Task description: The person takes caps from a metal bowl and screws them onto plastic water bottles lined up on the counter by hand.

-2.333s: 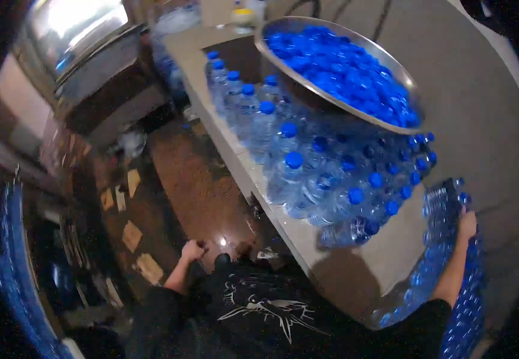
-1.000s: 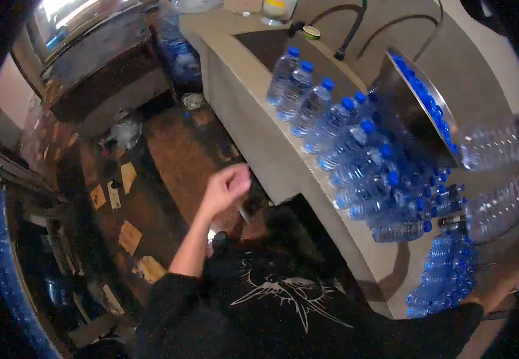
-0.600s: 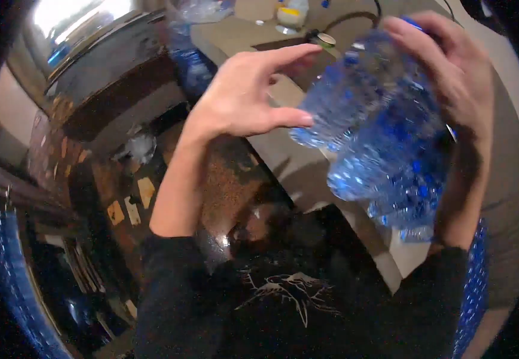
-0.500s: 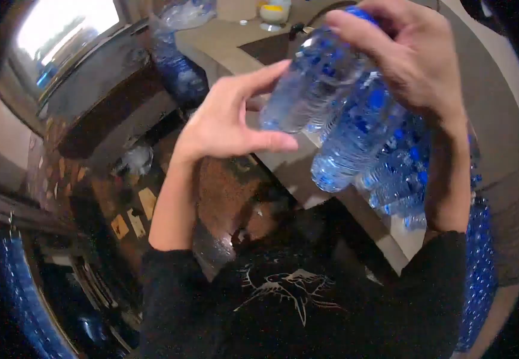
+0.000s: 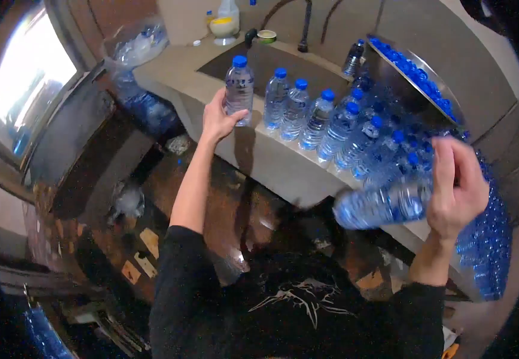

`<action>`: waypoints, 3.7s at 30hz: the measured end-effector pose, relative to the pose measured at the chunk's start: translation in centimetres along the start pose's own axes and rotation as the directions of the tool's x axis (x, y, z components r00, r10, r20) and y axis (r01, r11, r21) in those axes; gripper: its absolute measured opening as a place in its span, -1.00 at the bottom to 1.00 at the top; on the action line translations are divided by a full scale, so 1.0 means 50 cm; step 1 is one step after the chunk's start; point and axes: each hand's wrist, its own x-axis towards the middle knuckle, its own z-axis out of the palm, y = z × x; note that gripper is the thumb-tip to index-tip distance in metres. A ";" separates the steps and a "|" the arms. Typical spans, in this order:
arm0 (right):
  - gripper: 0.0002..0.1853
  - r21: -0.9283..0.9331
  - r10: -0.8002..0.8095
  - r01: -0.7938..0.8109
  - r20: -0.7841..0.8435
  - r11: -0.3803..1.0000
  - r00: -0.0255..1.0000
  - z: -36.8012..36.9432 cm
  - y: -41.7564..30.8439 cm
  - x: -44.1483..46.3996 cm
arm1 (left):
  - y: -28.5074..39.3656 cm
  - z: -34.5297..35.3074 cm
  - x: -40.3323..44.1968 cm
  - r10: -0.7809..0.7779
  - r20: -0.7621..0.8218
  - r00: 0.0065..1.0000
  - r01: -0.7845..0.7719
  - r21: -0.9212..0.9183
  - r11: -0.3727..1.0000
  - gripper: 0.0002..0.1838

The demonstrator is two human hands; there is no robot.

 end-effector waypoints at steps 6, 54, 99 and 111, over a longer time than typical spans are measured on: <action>-0.95 -0.226 0.229 -0.198 0.120 0.954 0.966 -0.096 0.048 -0.102 | -0.151 0.158 0.087 -0.024 0.197 0.980 0.097 -0.369 0.924 -0.26; -0.85 0.146 0.344 -0.495 0.554 0.857 0.758 -0.010 0.144 -0.299 | -0.257 0.051 0.128 -0.038 0.334 0.942 0.112 -0.205 0.972 -0.23; -0.48 0.362 0.737 -0.702 0.054 0.614 0.673 -0.064 1.427 -0.321 | 0.000 0.498 -0.914 -0.605 0.496 0.623 0.733 -0.100 0.673 -0.81; -0.34 0.171 0.448 -0.468 0.142 0.867 0.882 0.114 1.440 -0.211 | 0.083 0.417 -1.067 -0.839 0.361 0.407 0.620 0.566 0.543 -0.72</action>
